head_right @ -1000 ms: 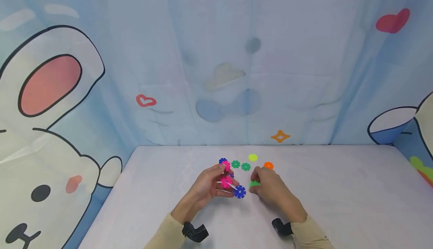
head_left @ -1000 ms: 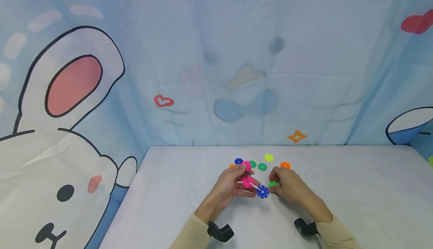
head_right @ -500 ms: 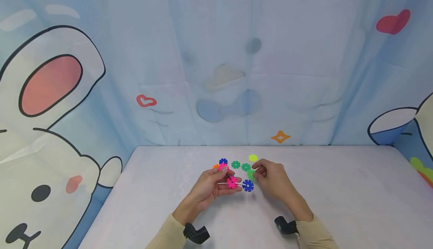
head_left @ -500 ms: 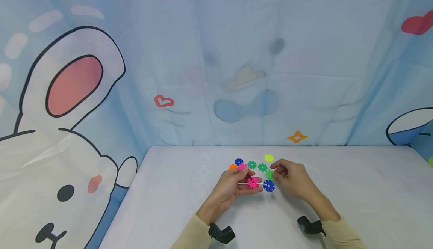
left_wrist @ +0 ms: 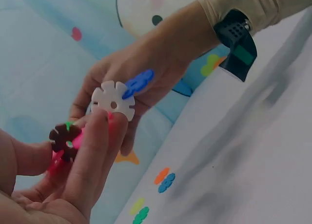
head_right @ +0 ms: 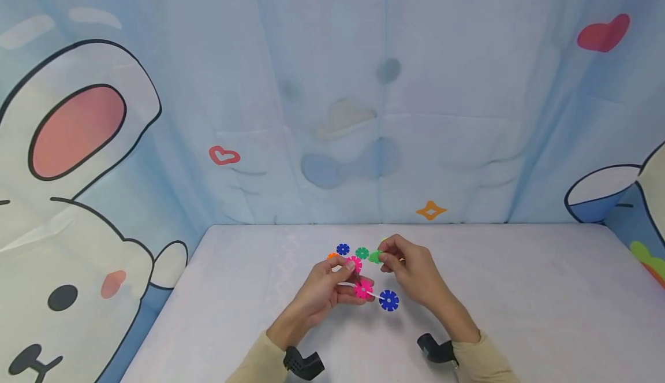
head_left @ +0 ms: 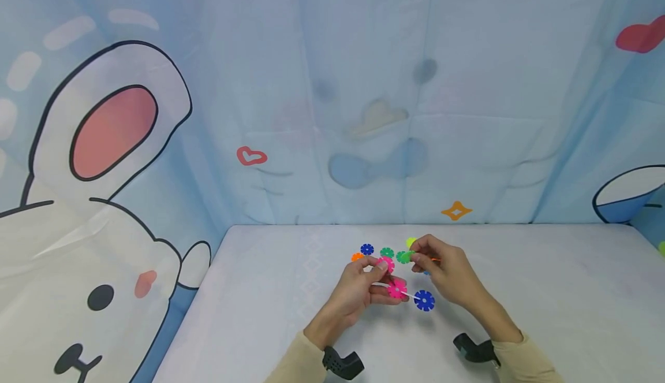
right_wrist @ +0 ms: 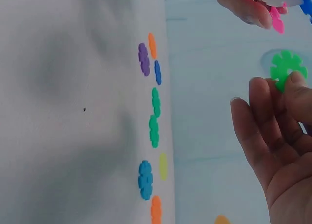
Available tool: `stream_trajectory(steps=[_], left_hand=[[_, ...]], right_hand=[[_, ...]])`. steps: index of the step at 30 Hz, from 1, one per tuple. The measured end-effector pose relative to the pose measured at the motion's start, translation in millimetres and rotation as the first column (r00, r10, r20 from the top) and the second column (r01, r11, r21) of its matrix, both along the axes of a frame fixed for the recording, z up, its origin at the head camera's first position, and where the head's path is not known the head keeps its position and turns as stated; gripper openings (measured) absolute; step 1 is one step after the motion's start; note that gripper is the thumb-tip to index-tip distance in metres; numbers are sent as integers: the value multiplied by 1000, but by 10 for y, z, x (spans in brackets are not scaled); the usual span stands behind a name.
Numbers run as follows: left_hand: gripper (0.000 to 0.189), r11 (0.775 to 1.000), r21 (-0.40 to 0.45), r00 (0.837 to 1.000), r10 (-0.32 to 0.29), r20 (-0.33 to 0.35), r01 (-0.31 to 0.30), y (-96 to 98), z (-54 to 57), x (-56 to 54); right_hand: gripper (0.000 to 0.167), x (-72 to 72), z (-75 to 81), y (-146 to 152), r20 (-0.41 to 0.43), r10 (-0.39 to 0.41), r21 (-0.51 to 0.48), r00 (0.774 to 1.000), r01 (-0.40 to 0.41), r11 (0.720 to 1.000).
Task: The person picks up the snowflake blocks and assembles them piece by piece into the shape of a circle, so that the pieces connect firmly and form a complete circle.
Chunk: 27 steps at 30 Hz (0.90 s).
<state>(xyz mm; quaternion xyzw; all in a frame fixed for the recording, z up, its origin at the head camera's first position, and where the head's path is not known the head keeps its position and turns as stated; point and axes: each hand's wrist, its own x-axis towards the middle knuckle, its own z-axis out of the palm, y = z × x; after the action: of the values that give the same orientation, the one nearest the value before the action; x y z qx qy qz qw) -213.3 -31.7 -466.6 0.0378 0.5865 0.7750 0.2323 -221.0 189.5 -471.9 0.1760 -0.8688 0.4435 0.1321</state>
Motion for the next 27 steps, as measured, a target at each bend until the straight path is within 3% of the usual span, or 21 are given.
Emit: stream_trajectory(steps=[6, 17, 21, 27], left_hand=[[17, 999, -33, 995, -31, -92, 28, 14, 18, 48], [23, 992, -109, 976, -84, -198, 64, 30, 23, 89], [24, 990, -104, 973, -115, -199, 95, 6, 54, 95], [22, 986, -41, 978, -166, -127, 162, -44, 80, 62]], right_hand=[[19, 45, 59, -56, -99, 30, 43, 995, -26, 999], [26, 87, 145, -92, -183, 92, 88, 979, -77, 993], [26, 103, 170, -96, -158, 96, 87, 983, -83, 993], [16, 127, 183, -111, -21, 115, -9, 993, -116, 993]])
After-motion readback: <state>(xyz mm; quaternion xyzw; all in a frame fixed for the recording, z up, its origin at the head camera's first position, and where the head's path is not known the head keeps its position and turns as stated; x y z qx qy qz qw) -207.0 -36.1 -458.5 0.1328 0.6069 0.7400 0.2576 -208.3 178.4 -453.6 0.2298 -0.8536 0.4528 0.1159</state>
